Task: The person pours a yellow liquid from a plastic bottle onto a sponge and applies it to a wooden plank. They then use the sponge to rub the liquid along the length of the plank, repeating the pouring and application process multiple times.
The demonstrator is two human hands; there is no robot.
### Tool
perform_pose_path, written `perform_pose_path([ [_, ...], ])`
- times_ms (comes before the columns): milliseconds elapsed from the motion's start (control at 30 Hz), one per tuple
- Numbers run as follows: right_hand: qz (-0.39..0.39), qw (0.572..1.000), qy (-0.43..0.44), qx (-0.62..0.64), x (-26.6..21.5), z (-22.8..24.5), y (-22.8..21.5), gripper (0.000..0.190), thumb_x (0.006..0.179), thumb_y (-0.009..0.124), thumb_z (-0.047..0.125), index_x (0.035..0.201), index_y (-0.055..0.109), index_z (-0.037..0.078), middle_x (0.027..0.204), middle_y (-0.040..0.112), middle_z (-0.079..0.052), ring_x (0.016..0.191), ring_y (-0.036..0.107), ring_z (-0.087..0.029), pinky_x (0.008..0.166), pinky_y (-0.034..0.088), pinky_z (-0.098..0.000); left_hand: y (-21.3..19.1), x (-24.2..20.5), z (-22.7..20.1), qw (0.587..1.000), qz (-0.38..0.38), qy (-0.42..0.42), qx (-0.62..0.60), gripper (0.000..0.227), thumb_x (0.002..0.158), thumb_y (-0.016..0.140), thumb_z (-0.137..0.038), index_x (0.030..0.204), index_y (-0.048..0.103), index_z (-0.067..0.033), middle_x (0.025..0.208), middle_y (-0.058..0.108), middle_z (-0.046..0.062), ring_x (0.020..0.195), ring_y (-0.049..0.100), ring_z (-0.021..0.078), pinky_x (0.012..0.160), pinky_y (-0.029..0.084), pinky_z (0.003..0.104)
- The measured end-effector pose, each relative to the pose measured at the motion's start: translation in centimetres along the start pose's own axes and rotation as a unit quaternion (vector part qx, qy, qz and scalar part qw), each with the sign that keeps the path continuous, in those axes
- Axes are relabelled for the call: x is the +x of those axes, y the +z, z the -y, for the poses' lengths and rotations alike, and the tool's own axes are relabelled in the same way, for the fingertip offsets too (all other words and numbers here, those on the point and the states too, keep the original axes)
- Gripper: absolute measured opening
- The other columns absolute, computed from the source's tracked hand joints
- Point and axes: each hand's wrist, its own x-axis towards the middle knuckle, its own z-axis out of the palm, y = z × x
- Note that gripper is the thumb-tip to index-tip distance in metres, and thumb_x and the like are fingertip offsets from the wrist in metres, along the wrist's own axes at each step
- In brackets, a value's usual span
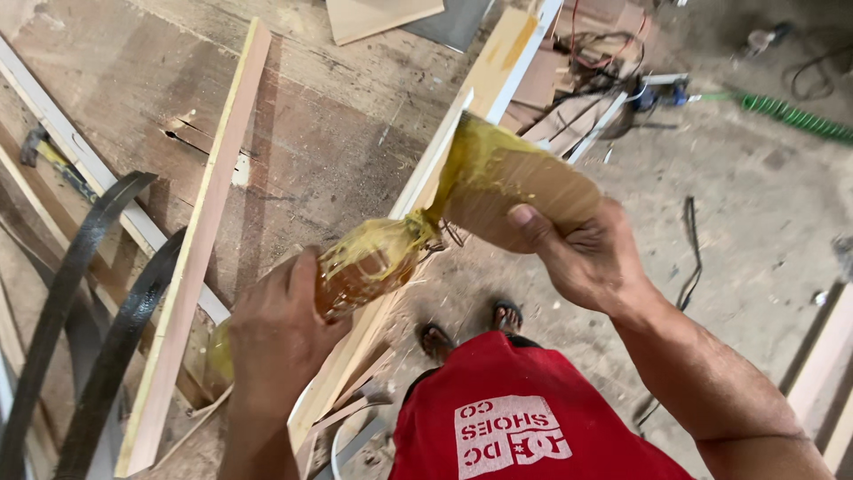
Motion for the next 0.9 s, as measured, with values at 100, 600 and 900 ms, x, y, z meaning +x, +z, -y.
perform_pose_path([
  [100,-0.043,0.995,0.084,0.03,1.1,2.9,-0.5,0.015,0.098,0.071,0.017,0.103,0.078,0.005,0.08,0.074,-0.013,0.078,0.072,-0.018,0.078,0.063,-0.0406,0.7,0.8,-1.0,0.985,-0.143,0.02,-0.096,0.079,0.068,0.088,-0.039,0.136,0.062,-0.0074,0.105,0.073,0.023,0.097,0.075,0.0406,0.085,0.058,0.049],
  [600,-0.062,0.997,0.022,-0.043,2.0,4.6,0.9,0.016,0.102,0.071,0.017,0.101,0.075,0.002,0.078,0.069,-0.013,0.079,0.067,-0.016,0.077,0.06,-0.0356,4.7,4.3,0.5,0.965,-0.165,0.023,-0.204,0.089,0.063,0.089,-0.046,0.139,0.058,-0.0112,0.11,0.071,0.021,0.1,0.074,0.0425,0.087,0.058,0.051],
  [900,-0.114,0.992,-0.022,-0.04,1.1,4.6,2.5,0.026,0.098,0.072,0.017,0.118,0.072,0.0,0.096,0.073,-0.021,0.094,0.071,-0.026,0.089,0.06,-0.05,5.4,6.8,1.7,0.967,-0.093,0.04,-0.234,0.088,0.067,0.086,-0.042,0.143,0.055,-0.0118,0.113,0.07,0.023,0.102,0.073,0.0455,0.09,0.057,0.054],
])
